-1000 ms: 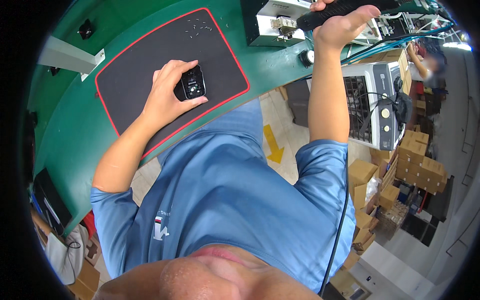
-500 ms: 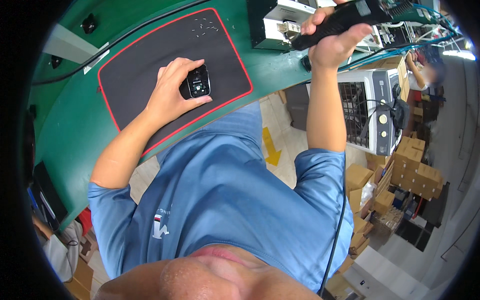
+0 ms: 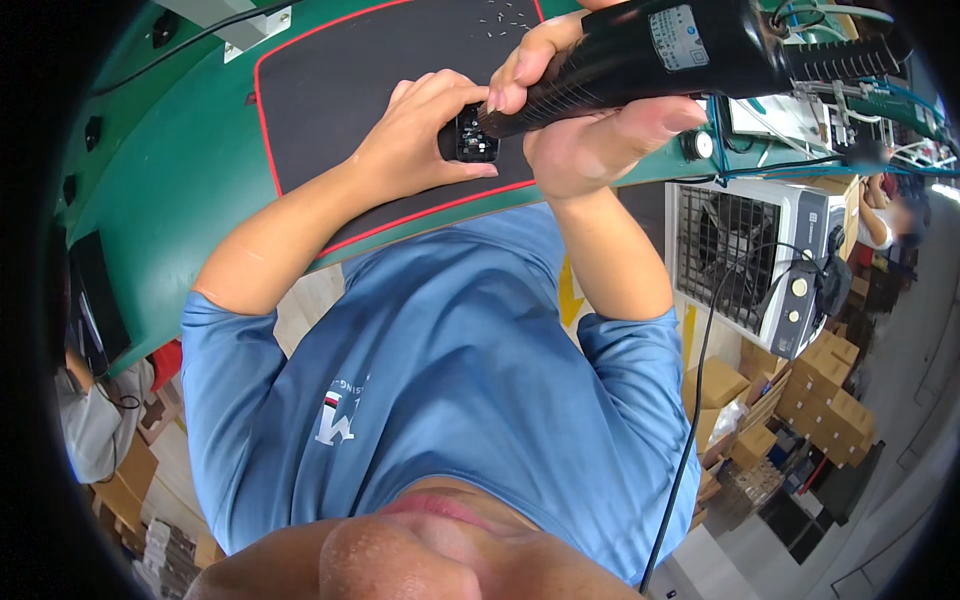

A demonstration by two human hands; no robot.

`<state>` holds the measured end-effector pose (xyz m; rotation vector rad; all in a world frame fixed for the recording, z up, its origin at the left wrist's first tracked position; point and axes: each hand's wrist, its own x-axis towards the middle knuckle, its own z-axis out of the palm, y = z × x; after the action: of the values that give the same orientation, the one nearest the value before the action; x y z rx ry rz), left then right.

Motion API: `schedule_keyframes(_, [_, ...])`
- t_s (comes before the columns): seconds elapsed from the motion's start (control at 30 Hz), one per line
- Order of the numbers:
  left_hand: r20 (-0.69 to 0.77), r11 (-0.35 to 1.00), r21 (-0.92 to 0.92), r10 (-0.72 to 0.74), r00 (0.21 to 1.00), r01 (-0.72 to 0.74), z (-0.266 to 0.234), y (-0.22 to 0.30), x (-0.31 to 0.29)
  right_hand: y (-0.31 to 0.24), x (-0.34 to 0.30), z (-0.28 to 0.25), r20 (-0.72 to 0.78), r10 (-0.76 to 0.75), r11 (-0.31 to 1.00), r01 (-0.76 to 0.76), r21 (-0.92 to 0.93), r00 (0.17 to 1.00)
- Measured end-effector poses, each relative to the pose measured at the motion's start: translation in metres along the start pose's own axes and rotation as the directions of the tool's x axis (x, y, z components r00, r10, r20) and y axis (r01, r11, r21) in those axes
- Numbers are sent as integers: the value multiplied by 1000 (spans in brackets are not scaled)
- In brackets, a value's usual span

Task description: The person is assembling plastic electronic housings, likely key fobs, by placing circuit boards inside and using an electric screwdriver to secure screws.

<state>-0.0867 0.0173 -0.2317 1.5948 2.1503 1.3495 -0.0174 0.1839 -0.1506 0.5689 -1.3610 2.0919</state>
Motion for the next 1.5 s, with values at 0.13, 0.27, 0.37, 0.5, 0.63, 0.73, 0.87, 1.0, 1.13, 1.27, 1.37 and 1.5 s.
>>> schedule_keyframes(0.13, [-23, 1000, -2, 14, 1000, -14, 2, -2, -2, 1, -3, 3, -43, 27, 1000, -28, -13, 999])
schedule_keyframes(0.27, [-26, 1000, -8, 11, 1000, -11, 1, -1, -2, 8, -8, -1, -54, 53, 999, -52, 4, 997])
schedule_keyframes(0.37, [-12, 999, -32, 27, 1000, -28, 0, -1, -2, 12, -11, -1, -72, 56, 998, -56, -3, 996])
schedule_keyframes(0.5, [-4, 999, -34, 17, 1000, -18, -2, -2, 1, 15, -10, 17, -114, 66, 997, -70, -29, 991])
schedule_keyframes(0.63, [-18, 999, -12, 46, 999, -47, -4, -1, 3, 21, -14, 15, -101, 72, 997, -70, 26, 992])
schedule_keyframes(0.73, [-11, 999, -10, 40, 999, -40, -3, -1, 3, 20, -15, 11, -195, 153, 987, -158, -8, 969])
schedule_keyframes(0.87, [22, 996, 34, 83, 996, -84, 0, 4, 3, 11, -13, 7, -216, 168, 964, -206, -166, 962])
schedule_keyframes(1.0, [49, 992, 111, 53, 997, -58, -9, 9, 0, -55, 17, 11, -241, 40, 999, -33, 33, 970])
schedule_keyframes(1.13, [-39, 966, 254, -35, 999, 44, -35, 3, 15, -86, -16, -28, -139, 360, 909, -313, 275, 923])
schedule_keyframes(1.27, [-138, 896, 383, -185, 973, 224, -67, -24, 36, -56, -90, -75, -211, 700, 710, -634, 306, 682])
schedule_keyframes(1.37, [-204, 789, 549, -194, 960, 276, -92, -64, 68, -45, -124, -98, -64, 758, 548, -581, 602, 649])
schedule_keyframes(1.5, [-339, 547, 660, -395, 854, 515, -137, -127, 139, -39, -133, -114, 43, 684, 539, -545, 642, 728])
